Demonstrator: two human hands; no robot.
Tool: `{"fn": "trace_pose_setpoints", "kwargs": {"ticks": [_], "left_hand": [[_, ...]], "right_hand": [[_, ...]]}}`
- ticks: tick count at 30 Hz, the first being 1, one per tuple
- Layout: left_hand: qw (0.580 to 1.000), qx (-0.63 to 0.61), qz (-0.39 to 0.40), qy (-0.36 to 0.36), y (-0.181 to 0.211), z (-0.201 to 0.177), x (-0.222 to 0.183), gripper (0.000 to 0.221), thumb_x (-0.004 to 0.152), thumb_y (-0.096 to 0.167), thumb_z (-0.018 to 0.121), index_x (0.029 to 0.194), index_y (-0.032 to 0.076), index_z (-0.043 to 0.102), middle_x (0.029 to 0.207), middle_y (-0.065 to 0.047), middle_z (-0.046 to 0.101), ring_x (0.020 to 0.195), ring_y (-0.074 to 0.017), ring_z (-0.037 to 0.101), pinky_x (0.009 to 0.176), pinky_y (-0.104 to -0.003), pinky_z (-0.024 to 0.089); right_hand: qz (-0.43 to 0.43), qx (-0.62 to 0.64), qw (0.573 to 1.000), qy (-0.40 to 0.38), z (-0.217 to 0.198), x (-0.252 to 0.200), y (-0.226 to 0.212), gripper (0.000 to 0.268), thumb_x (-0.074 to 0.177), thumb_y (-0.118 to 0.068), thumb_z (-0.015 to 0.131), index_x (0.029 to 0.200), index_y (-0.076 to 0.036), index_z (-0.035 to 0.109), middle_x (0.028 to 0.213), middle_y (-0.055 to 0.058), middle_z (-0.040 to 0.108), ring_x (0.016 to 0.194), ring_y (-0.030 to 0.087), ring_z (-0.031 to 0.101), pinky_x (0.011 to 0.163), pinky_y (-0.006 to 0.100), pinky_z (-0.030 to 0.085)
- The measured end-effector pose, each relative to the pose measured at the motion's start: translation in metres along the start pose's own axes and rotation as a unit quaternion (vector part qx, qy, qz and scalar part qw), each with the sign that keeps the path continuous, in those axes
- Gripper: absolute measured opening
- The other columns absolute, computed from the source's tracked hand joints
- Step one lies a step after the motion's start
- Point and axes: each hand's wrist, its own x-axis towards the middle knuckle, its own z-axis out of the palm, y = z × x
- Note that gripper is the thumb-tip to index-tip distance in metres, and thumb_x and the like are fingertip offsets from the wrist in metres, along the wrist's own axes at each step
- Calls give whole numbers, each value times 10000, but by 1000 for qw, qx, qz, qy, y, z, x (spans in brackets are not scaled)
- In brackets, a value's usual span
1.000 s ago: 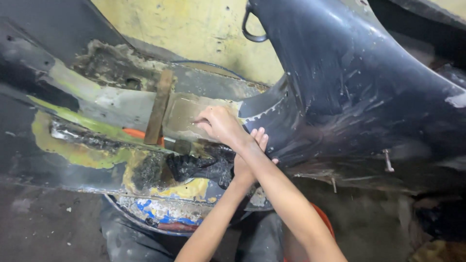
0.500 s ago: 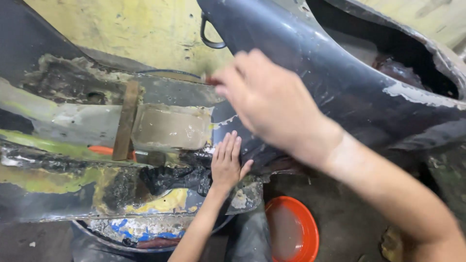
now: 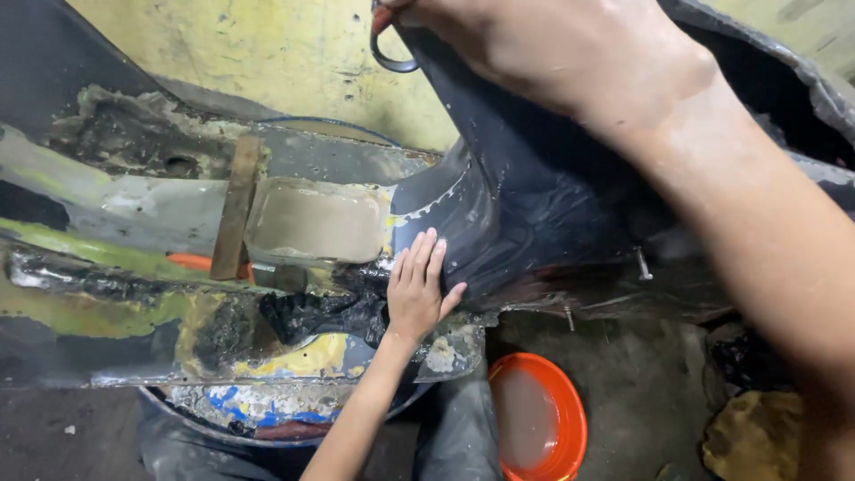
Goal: Repairing and smoothing a motorcycle body panel using sanding tools and filler.
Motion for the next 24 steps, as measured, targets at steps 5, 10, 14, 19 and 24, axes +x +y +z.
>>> {"fn": "trace_pose_setpoints", "kwargs": {"ticks": [5,10,14,19,24], "left_hand": [[1000,0,-5,-1,-4,2,-2,610,896,455,490,1337,45,396,1415,-136,389,1304,-272,411,1062,-386,309],[999,-33,-27,6,-1,-5,2,625,863,437,522,1332,37,415,1413,-131,402,1306,-255,417,1062,-380,308],[992,-90,-84,-24,8,-13,20,643,861,386,457,1367,7,343,1425,-152,392,1340,-268,369,1091,-409,266],[980,-120,-151,-55,28,-16,56,740,919,538,150,1402,-8,280,1461,-160,334,1383,-300,269,1130,-434,199],[961,-253,-105,25,55,-22,64,695,916,429,313,1384,-75,215,1457,-281,257,1381,-404,279,1155,-469,208]], "right_hand": [[-6,-68,998,-3,-19,-32,-24,318,881,-15,684,1191,-84,685,961,78,608,707,246,519,640,367,444],[9,-146,989,17,-9,-59,-34,381,777,-69,723,1128,-214,745,1104,-22,626,985,205,510,947,382,322],[13,-143,986,88,-2,-32,-32,147,954,-135,804,1090,-159,753,1059,24,590,947,238,482,867,369,364],[37,-132,986,90,-2,-59,-49,163,970,-65,771,1125,-112,763,1053,46,584,942,265,488,916,400,367],[123,-146,981,23,-5,-106,-63,352,805,-1,748,1111,-174,781,1032,7,639,923,245,473,929,393,254]]}}
